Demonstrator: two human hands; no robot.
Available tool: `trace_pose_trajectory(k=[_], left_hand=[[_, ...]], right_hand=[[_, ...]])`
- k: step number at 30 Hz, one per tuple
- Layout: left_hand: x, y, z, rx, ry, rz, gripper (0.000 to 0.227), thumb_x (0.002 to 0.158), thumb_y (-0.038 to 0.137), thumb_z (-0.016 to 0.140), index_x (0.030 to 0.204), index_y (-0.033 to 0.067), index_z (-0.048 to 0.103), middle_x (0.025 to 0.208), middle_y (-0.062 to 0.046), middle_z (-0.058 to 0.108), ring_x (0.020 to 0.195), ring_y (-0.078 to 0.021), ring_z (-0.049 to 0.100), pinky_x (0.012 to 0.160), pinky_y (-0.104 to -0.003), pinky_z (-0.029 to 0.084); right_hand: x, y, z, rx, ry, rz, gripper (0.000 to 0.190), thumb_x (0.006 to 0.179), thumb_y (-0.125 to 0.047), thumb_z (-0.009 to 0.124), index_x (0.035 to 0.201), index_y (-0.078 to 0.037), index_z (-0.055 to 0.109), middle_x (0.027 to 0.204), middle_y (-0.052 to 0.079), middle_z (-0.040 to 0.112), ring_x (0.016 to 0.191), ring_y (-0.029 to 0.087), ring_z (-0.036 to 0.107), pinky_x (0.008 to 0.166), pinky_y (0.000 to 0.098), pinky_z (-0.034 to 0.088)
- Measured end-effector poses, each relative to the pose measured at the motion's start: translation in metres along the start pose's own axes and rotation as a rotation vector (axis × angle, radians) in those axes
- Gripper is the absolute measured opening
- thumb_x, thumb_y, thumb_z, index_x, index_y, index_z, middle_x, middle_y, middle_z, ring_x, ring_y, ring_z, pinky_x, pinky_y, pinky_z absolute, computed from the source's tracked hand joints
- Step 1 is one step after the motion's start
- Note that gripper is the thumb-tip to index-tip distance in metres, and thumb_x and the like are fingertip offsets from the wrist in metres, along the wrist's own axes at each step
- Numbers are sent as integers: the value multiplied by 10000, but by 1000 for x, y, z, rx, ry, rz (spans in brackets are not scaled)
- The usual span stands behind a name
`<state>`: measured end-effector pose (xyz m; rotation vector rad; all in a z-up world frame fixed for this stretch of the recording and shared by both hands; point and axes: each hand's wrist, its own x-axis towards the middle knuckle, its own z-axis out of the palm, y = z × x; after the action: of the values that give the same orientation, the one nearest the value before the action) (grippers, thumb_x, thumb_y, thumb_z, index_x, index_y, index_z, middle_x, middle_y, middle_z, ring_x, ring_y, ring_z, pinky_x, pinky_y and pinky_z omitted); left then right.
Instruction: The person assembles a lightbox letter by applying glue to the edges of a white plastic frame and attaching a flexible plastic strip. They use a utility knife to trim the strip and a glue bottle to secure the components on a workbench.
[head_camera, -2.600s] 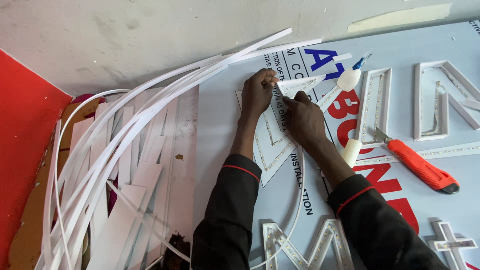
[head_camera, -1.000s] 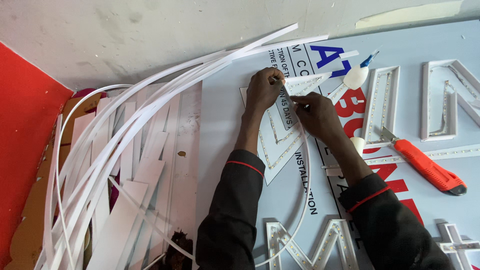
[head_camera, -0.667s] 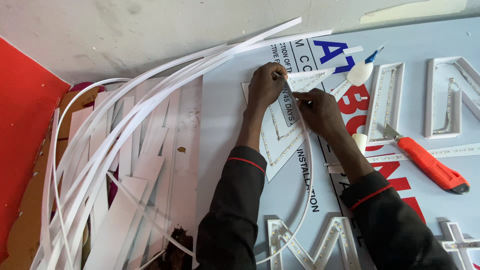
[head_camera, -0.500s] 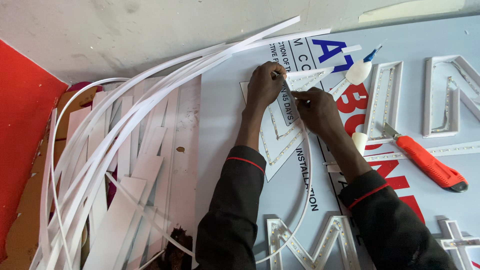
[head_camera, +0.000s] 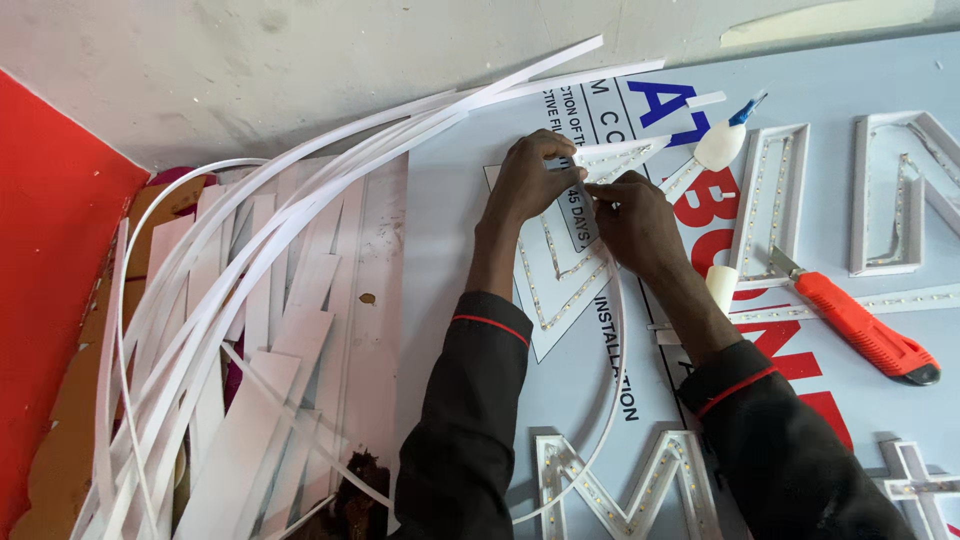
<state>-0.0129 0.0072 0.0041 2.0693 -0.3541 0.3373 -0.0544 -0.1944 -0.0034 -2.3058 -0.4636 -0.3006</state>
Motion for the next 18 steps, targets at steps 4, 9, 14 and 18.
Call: trace_pose_trajectory(k=[4, 9, 14, 18], left_hand=[[-1, -2, -1, -2, -4, -17, 281, 952, 127, 882, 1218, 53, 826, 1287, -166, 792, 1279, -360, 723, 1078, -476, 620], [-3, -4, -5, 0, -5, -20, 294, 966, 171, 899, 1246, 103, 836, 1325, -96, 795, 1319, -339, 711, 1075, -460, 622], [-4, 2, -3, 10, 2, -62, 361, 898, 254, 897, 1221, 101, 842, 1337, -55, 812, 1317, -275, 721, 1104, -443, 601], [-4, -9, -6, -18, -24, 27, 313, 1021, 226, 865, 1292, 75, 818, 1356, -151, 778, 1355, -435, 685, 1083, -590, 618]], right_hand=[[0, -2, 0, -6, -18, 3, 363, 1054, -9, 692, 1355, -96, 875, 1105, 276, 761, 939, 439, 788, 681, 474, 607], [0, -2, -10, 59, 158, -5, 329, 968, 12, 763, 1242, -126, 882, 942, 157, 754, 774, 361, 756, 602, 510, 567], [4, -1, -85, 142, 761, -73, 357, 906, 93, 755, 1203, -28, 599, 1082, 113, 511, 931, 285, 539, 808, 428, 505], [5, 16, -103, 240, 483, 198, 833, 958, 170, 839, 1608, 61, 329, 1437, 382, 493, 1399, 617, 483, 1135, 760, 451]])
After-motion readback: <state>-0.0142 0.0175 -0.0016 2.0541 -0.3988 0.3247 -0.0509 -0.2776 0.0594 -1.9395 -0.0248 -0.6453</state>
